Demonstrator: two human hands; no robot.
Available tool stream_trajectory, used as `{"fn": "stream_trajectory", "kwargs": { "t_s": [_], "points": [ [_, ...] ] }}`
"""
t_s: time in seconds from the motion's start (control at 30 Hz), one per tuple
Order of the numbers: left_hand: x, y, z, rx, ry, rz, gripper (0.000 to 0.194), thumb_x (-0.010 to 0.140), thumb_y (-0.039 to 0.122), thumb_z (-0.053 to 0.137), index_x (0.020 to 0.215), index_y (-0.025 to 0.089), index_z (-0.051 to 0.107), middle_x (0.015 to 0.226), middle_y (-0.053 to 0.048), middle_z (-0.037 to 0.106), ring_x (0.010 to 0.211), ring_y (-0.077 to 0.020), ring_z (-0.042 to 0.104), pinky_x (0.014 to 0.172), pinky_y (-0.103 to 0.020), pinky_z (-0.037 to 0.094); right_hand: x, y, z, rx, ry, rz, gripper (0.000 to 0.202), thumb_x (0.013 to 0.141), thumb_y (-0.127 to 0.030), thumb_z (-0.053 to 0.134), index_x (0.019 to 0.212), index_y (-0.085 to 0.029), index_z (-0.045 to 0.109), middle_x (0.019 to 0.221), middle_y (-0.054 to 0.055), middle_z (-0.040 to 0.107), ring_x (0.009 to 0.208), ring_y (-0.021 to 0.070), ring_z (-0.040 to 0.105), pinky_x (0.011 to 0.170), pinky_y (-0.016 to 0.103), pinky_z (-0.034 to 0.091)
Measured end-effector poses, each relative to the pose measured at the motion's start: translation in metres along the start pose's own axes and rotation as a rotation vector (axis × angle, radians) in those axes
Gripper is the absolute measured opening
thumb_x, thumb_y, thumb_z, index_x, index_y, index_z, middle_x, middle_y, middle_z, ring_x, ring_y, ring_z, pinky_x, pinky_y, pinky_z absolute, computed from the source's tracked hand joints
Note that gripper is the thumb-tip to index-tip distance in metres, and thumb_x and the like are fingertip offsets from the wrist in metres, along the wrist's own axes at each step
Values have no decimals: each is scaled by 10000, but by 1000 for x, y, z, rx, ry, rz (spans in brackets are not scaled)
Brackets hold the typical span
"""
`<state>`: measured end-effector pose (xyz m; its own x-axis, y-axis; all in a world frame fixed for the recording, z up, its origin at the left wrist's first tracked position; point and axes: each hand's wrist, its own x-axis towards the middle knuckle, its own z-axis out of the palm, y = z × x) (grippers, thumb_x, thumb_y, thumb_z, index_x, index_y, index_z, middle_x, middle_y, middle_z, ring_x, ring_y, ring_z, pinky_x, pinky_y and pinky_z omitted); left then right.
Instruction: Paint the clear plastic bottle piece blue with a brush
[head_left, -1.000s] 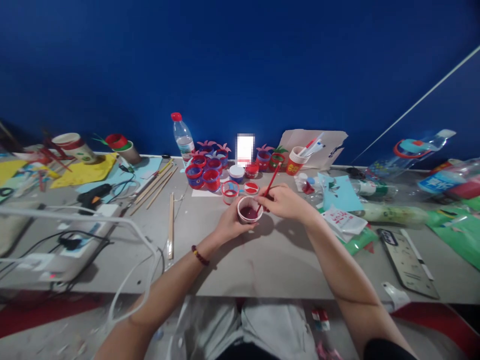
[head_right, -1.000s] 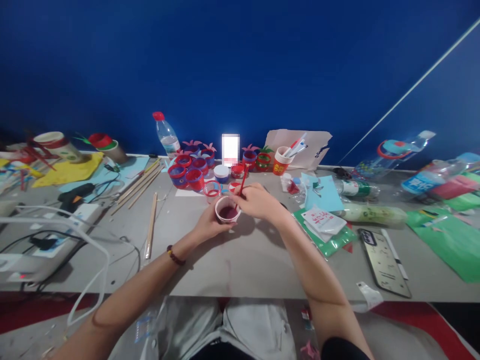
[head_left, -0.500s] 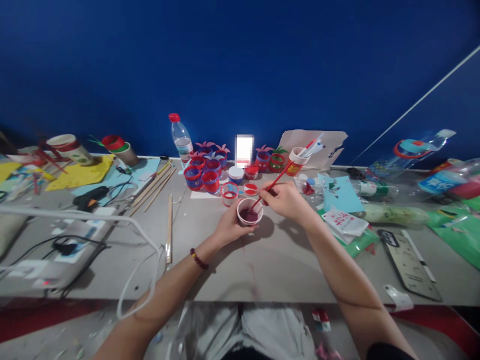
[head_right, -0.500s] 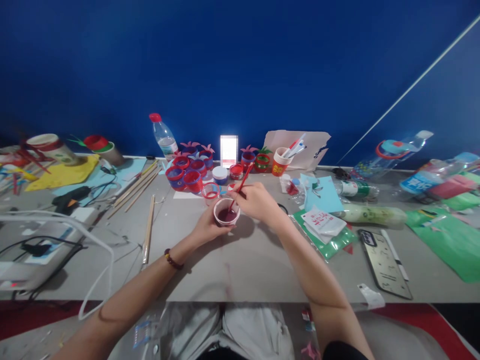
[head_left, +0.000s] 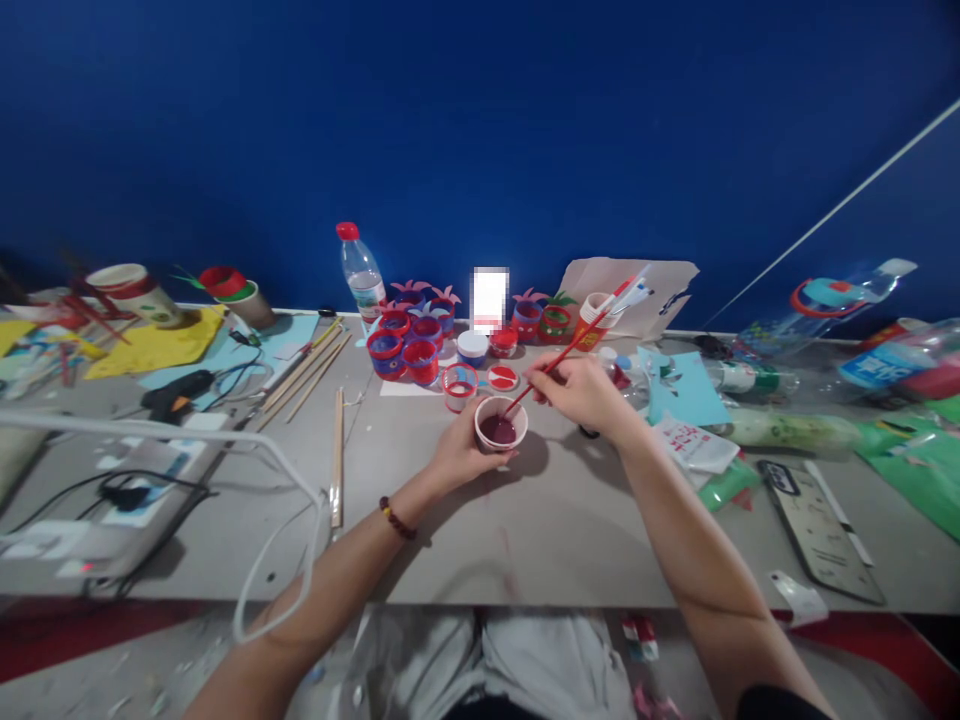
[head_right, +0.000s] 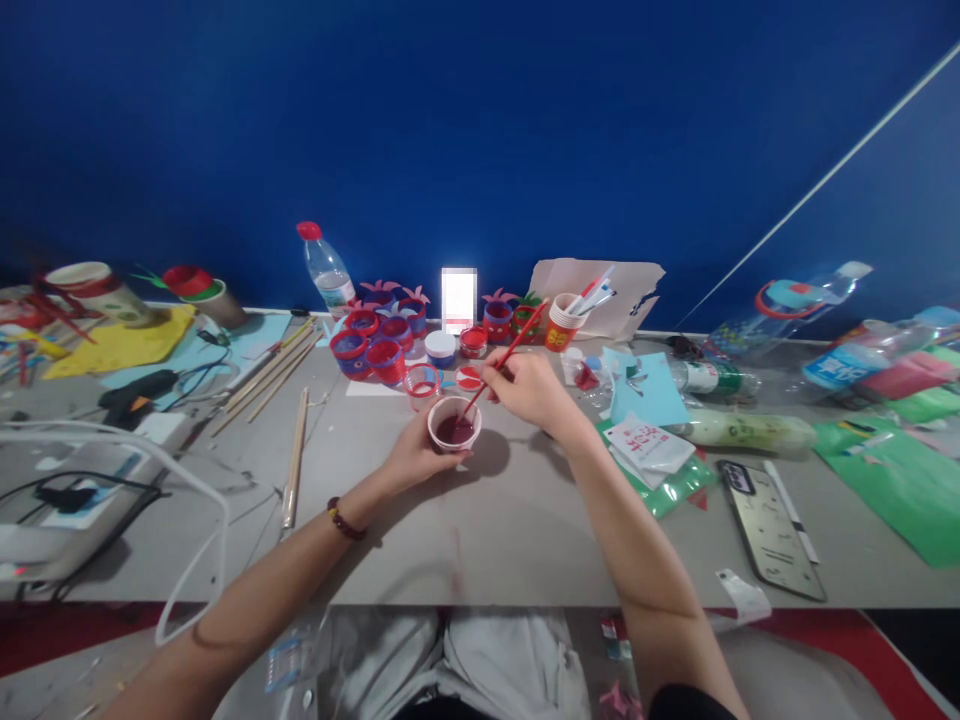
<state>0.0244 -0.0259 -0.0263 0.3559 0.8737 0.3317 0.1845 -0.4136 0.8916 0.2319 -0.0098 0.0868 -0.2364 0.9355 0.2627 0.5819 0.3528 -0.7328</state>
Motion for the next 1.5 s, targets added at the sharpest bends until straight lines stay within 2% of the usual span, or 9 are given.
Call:
{"fn": "stream_trajectory", "kwargs": {
  "t_s": [0.1,0.27,0.47,0.67,0.8,0.93,1.2,1.37,1.5],
  "points": [
    [0,0,0,-31,-3,10,705,667,307,860,1284,229,527,1250,-85,644,1141,-282,631,987,-428,509,-6,-11,8,-164,-55,-187,241,953,-293,528,853,-185,720,928,83,767,897,230,711,838,349,513],
    [0,1,0,-66,-26,-10,673,681,310,853,1263,213,529,1213,-86,662,1098,-271,652,946,-403,525,-10,-31,17,-263,-287,-227,251,955,-196,501,850,-193,729,864,73,761,802,199,694,764,309,485],
    [0,1,0,-55,-17,-8,695,680,329,859,1282,226,527,1226,-75,659,1111,-270,643,954,-416,525,-6,-22,15,-184,-202,-117,359,980,-287,489,720,-175,708,643,34,689,592,154,614,669,289,469],
    [0,1,0,-48,-15,-14,712,677,318,863,1294,228,518,1236,-77,660,1124,-272,644,956,-413,528,-4,-14,22,-254,-188,-167,316,966,-224,499,765,-185,739,853,89,765,837,222,699,809,321,486],
    [0,1,0,-43,-17,-34,732,673,287,859,1312,230,507,1253,-81,660,1143,-279,642,972,-420,522,-7,-20,20,-230,-138,-218,283,970,-207,494,843,-183,746,876,87,768,792,203,695,742,294,479],
    [0,2,0,-33,-21,-21,701,686,294,846,1298,224,513,1239,-78,660,1136,-275,642,971,-419,520,-9,-25,19,-217,-214,-189,232,960,-221,526,907,-208,751,879,66,770,813,195,691,732,277,471],
    [0,2,0,-42,-14,-10,696,681,324,856,1285,221,526,1218,-77,664,1108,-274,646,951,-412,526,-6,-19,18,-152,-213,-129,330,977,-290,500,772,-183,735,704,47,724,670,170,646,695,285,479],
    [0,2,0,-47,-17,-16,699,671,324,859,1280,230,530,1233,-81,660,1126,-281,644,963,-417,524,-6,-21,21,-256,-231,-120,287,953,-219,509,780,-194,737,869,74,773,817,207,686,768,306,474],
    [0,2,0,-58,-16,-30,689,669,319,858,1271,228,534,1225,-81,666,1125,-282,648,965,-420,525,-9,-27,16,-280,-179,-111,242,944,-218,523,835,-199,739,862,66,772,780,200,682,713,289,457]
  ]
}}
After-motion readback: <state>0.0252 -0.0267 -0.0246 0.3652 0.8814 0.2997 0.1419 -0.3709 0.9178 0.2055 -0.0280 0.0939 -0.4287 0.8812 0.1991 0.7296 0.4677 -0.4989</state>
